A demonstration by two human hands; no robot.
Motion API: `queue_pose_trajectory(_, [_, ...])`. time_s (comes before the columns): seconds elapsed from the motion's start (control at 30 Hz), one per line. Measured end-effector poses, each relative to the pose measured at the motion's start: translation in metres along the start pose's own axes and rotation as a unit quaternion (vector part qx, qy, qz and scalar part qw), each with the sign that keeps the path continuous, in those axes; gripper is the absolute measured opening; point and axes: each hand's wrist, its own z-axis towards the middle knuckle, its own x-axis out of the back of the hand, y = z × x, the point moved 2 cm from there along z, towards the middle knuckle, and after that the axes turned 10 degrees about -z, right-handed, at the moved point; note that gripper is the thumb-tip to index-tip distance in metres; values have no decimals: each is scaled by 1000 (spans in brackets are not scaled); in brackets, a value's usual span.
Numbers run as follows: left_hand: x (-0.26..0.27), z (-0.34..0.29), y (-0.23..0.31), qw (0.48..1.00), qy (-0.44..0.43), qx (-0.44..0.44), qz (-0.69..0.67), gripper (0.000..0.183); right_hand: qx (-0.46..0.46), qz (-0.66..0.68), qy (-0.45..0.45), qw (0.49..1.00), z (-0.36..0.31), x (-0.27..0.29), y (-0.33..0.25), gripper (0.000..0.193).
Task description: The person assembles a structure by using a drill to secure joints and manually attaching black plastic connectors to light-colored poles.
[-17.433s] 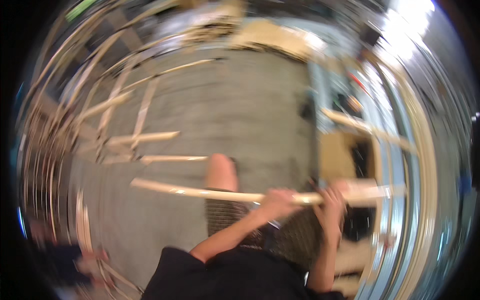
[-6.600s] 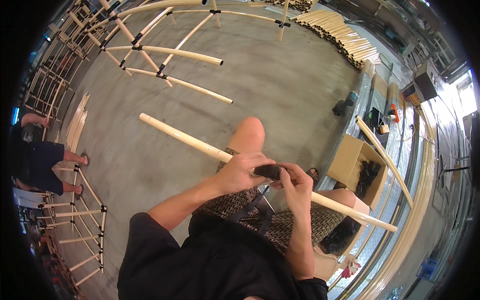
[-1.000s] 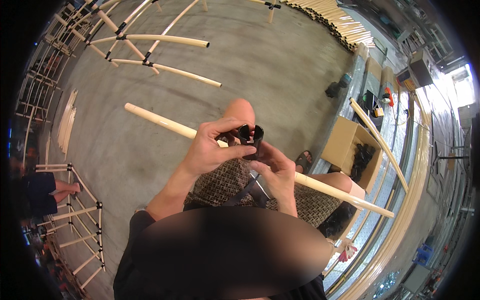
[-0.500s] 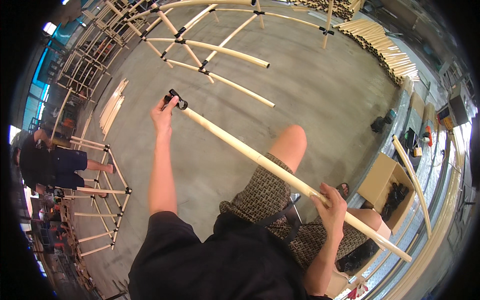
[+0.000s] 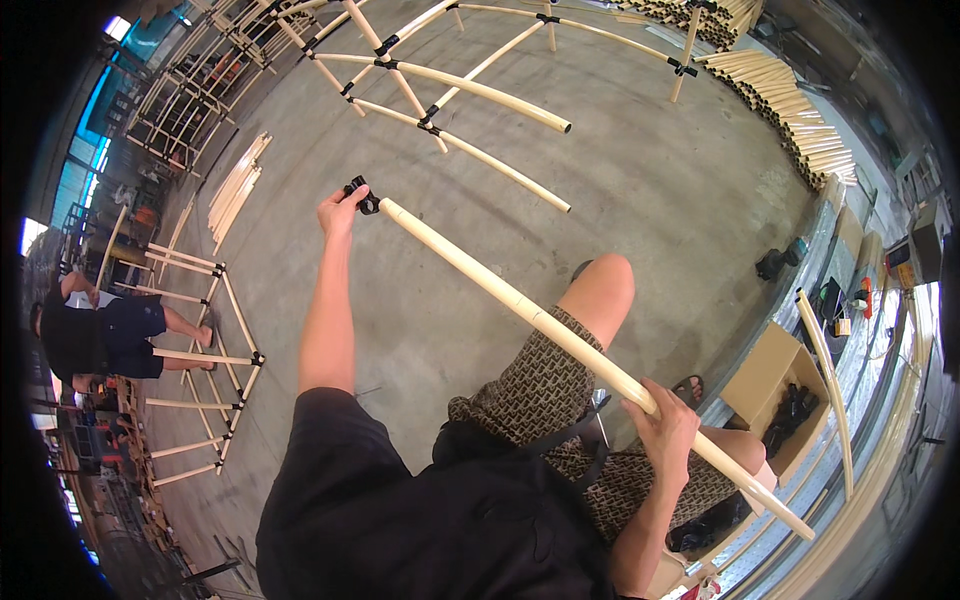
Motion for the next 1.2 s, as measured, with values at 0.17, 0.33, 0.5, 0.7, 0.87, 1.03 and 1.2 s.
queue_pose_trajectory(0.17, [-8, 4, 8, 996, -28, 25, 76, 34, -4, -2, 1, 1000, 0, 1, -2, 40])
queue_pose_trajectory(0.33, [-19, 0, 16, 993, -74, 51, 82, 32, -7, -4, 0, 1000, 0, 1, -1, 41])
queue_pose_trajectory(0.5, [-28, 10, 21, 987, -112, 41, 109, 32, -14, -1, -5, 1000, 0, 1, -1, 41])
queue_pose_trajectory(0.7, [-35, 21, 26, 963, -147, -13, 224, 33, -5, -13, -3, 1000, 0, 1, 0, 41])
queue_pose_trajectory(0.87, [-39, 29, 22, 955, -164, -20, 246, 37, -11, -14, -8, 1000, 0, 1, 1, 40])
queue_pose_trajectory(1.03, [-38, 33, 12, 962, -181, -54, 198, 43, 12, -34, 1, 999, 1, 0, 0, 39])
queue_pose_trajectory(1.2, [-39, 28, 12, 959, -199, -90, 182, 44, 16, -38, -4, 999, 1, 0, 1, 39])
